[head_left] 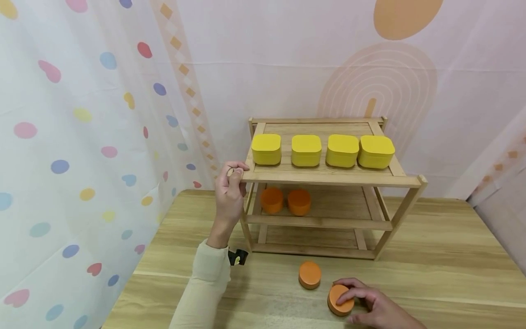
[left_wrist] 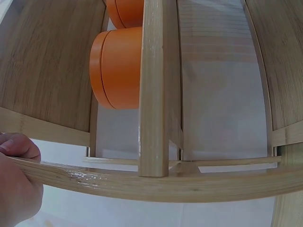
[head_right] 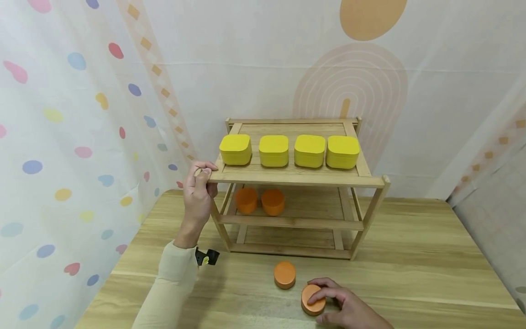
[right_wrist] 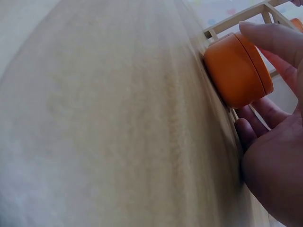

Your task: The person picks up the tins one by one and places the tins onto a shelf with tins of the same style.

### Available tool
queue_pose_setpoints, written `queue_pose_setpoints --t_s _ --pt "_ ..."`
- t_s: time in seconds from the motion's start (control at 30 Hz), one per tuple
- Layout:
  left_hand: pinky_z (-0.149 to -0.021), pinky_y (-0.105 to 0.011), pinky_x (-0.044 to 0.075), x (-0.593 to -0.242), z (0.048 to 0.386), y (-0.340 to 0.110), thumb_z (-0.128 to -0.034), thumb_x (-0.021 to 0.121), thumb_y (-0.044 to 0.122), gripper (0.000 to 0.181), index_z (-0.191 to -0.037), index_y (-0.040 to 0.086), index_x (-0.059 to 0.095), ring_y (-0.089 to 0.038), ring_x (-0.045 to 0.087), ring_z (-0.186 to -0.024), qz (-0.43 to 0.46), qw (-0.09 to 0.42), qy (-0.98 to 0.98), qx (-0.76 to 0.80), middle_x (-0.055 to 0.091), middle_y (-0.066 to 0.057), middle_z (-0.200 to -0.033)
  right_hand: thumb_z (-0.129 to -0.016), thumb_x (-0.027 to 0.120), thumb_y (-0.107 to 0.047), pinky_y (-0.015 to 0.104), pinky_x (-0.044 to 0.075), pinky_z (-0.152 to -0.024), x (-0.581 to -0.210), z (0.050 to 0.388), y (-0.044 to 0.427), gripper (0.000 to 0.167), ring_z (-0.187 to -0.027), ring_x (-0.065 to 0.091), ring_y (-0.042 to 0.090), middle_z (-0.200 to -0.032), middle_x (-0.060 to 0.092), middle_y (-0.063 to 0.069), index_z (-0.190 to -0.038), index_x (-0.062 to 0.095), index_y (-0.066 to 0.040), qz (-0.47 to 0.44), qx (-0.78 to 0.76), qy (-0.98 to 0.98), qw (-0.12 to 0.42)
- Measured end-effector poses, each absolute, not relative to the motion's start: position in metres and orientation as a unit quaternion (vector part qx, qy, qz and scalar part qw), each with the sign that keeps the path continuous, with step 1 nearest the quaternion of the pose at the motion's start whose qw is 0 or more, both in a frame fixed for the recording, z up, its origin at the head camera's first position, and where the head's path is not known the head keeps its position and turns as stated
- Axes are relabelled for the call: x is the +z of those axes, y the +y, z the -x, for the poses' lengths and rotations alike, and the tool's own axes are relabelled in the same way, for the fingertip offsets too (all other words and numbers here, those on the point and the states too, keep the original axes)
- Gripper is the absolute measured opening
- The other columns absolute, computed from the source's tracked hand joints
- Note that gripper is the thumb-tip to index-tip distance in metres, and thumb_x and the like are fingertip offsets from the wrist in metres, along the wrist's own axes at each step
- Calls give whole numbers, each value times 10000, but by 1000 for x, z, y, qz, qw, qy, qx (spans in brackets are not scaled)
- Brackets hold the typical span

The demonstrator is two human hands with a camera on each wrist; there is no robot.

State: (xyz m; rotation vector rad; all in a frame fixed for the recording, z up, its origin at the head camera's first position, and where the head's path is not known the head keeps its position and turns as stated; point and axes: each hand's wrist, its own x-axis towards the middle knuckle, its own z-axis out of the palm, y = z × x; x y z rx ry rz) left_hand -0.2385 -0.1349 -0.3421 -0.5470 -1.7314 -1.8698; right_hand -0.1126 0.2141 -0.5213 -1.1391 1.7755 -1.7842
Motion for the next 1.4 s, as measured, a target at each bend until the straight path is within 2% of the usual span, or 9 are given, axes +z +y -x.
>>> queue_pose_setpoints --t_s 0.43,0.8,1.4 --pt "-436 -210 277 -342 238 -135 -999 402 164 270 -1004 -76 525 -108 298 -457 198 266 -647 -687 341 15 -551 -916 613 49 175 398 -1029 -526 114 212 326 -1329 417 15 -1461 434 187 -1229 659 -29 398 -623 653 163" --pt "-439 -201 260 -342 239 -135 -996 408 177 289 -1008 -90 518 -98 283 -457 201 262 -637 -697 330 24 -552 -927 592 56 192 409 -1023 -524 113 214 238 -1317 435 36 -1481 432 153 -1134 703 14 362 -647 642 193" --pt "-425 -204 243 -342 239 -134 -1003 410 157 268 -992 -87 520 -98 268 -443 203 268 -642 -689 319 36 -537 -928 603 33 190 411 -1010 -522 112 215 209 -1304 433 14 -1459 411 255 -1104 714 7 346 -645 653 195"
